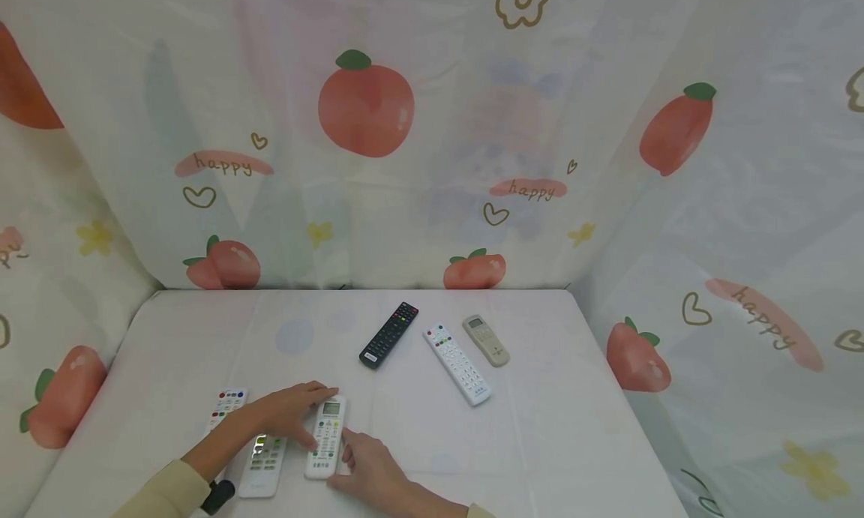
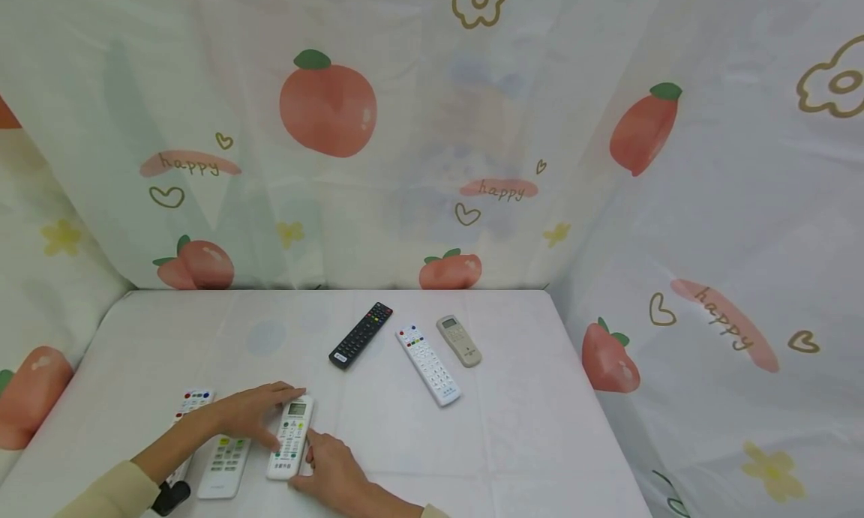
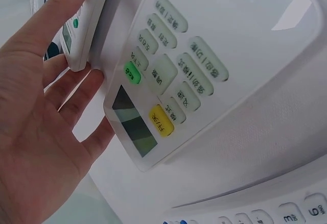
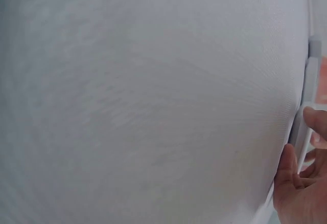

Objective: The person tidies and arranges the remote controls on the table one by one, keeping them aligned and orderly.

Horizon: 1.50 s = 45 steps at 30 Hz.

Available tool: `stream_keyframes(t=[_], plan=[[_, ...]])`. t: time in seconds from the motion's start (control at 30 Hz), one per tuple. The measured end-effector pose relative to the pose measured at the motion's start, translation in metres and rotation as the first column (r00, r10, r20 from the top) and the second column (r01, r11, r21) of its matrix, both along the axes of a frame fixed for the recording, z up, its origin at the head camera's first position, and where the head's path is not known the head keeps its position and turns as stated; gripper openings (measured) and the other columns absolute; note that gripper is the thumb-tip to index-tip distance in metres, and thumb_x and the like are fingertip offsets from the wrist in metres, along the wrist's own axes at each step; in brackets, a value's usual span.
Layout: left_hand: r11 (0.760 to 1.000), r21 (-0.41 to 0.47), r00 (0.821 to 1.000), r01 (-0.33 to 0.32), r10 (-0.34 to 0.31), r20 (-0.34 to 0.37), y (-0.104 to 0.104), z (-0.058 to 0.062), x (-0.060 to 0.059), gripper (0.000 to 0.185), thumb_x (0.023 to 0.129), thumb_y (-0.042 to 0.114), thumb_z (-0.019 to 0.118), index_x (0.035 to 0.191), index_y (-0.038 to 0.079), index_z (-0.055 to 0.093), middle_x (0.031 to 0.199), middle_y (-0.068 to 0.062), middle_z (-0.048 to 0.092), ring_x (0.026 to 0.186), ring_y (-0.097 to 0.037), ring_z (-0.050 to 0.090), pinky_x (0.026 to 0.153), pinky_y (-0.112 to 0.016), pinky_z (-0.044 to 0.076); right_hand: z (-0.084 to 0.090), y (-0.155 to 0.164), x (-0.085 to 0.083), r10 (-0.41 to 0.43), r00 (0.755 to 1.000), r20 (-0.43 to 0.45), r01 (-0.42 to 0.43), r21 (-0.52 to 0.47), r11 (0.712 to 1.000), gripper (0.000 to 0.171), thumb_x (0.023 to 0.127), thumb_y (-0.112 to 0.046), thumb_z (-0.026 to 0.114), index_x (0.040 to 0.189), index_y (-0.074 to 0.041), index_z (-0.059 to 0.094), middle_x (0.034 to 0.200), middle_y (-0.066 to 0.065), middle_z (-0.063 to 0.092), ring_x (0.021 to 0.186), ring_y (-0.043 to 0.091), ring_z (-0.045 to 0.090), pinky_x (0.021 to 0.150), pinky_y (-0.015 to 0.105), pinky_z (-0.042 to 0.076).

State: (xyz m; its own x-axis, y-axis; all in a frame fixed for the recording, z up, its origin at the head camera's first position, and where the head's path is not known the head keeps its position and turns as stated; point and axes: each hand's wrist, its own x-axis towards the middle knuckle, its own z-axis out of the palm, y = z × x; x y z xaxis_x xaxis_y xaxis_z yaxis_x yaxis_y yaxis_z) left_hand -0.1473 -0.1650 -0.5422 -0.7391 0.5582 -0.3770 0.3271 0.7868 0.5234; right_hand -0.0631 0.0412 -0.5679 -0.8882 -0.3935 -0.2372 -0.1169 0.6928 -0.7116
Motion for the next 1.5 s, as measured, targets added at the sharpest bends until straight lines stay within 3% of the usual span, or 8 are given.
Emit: stream_keyframes(t=[0.3, 0.5, 0.77, 0.87, 1.07, 1.23, 1.5], plan=[[1.0, 0.017, 1.0, 0.006, -0.006, -0.002, -0.001, -0.001, 0.001, 0.094, 0.068, 0.039, 0.092, 0.148, 0.015, 0.049, 0.143, -0.007, 0.05, 0.133, -0.032, 0.046, 0.106, -0.054, 0.04, 0.0, 0.0, 0.0, -0.021, 0.998, 0.053, 0.021, -0.005, 1.0, 0.074, 0.078, -0.025, 0.087, 0.137, 0.005, 0.054, 0.077, -0.013, 0.05, 0.066, 0.002, 0.045, 0.059, 0.019, 0.042], [0.999, 0.041, 1.0, 0.008, -0.008, 0.002, -0.002, -0.001, -0.001, 0.091, 0.071, 0.042, 0.089, 0.148, 0.013, 0.049, 0.141, -0.008, 0.05, 0.131, -0.032, 0.047, 0.106, -0.054, 0.04, -0.002, 0.006, -0.003, 0.009, 0.999, 0.033, -0.009, 0.002, 1.0, 0.074, 0.078, -0.027, 0.087, 0.138, 0.002, 0.054, 0.078, -0.014, 0.052, 0.066, 0.0, 0.047, 0.06, 0.018, 0.044], [0.994, 0.071, 0.996, -0.077, 0.081, -0.048, 0.0, -0.002, -0.007, 0.07, 0.088, 0.047, 0.073, 0.144, 0.012, 0.052, 0.133, -0.01, 0.055, 0.116, -0.029, 0.056, 0.098, -0.053, 0.047, 0.007, 0.024, -0.017, 0.065, 0.995, 0.08, -0.063, -0.023, 0.998, 0.071, 0.078, -0.017, 0.086, 0.14, -0.001, 0.054, 0.084, -0.014, 0.058, 0.075, 0.0, 0.054, 0.071, 0.021, 0.05], [0.992, 0.065, 0.989, -0.109, 0.115, -0.089, 0.002, -0.005, -0.013, 0.065, 0.091, 0.049, 0.069, 0.144, 0.013, 0.053, 0.133, -0.008, 0.057, 0.12, -0.028, 0.056, 0.1, -0.051, 0.046, 0.011, 0.036, -0.026, 0.066, 0.996, 0.068, -0.064, -0.024, 0.998, 0.064, 0.081, -0.017, 0.084, 0.138, -0.005, 0.057, 0.089, -0.013, 0.059, 0.08, 0.001, 0.056, 0.075, 0.023, 0.051], [0.988, 0.092, 0.979, -0.126, 0.139, -0.152, 0.009, -0.008, -0.029, 0.06, 0.093, 0.044, 0.069, 0.142, 0.012, 0.054, 0.127, -0.005, 0.061, 0.117, -0.026, 0.058, 0.098, -0.051, 0.047, 0.016, 0.06, -0.053, 0.084, 0.995, -0.046, -0.085, -0.017, 0.996, 0.055, 0.086, -0.028, 0.08, 0.133, -0.01, 0.061, 0.105, -0.009, 0.064, 0.096, 0.005, 0.059, 0.084, 0.025, 0.051], [0.985, 0.075, 0.973, -0.156, 0.166, -0.158, 0.018, -0.013, -0.04, 0.059, 0.093, 0.044, 0.069, 0.14, 0.011, 0.055, 0.123, -0.004, 0.063, 0.115, -0.025, 0.059, 0.097, -0.049, 0.048, 0.024, 0.077, -0.078, 0.07, 0.993, -0.093, -0.071, -0.008, 0.997, 0.055, 0.087, -0.032, 0.078, 0.135, -0.011, 0.06, 0.12, 0.001, 0.065, 0.107, 0.014, 0.06, 0.089, 0.028, 0.051], [0.991, 0.034, 0.972, -0.128, 0.132, -0.193, 0.03, -0.018, -0.05, 0.061, 0.094, 0.044, 0.067, 0.14, 0.006, 0.054, 0.131, -0.012, 0.059, 0.123, -0.029, 0.056, 0.101, -0.048, 0.046, 0.037, 0.1, -0.12, 0.088, 0.978, -0.191, -0.086, 0.021, 0.996, 0.056, 0.09, -0.029, 0.076, 0.138, -0.008, 0.057, 0.133, 0.005, 0.06, 0.119, 0.021, 0.057, 0.096, 0.034, 0.049]])
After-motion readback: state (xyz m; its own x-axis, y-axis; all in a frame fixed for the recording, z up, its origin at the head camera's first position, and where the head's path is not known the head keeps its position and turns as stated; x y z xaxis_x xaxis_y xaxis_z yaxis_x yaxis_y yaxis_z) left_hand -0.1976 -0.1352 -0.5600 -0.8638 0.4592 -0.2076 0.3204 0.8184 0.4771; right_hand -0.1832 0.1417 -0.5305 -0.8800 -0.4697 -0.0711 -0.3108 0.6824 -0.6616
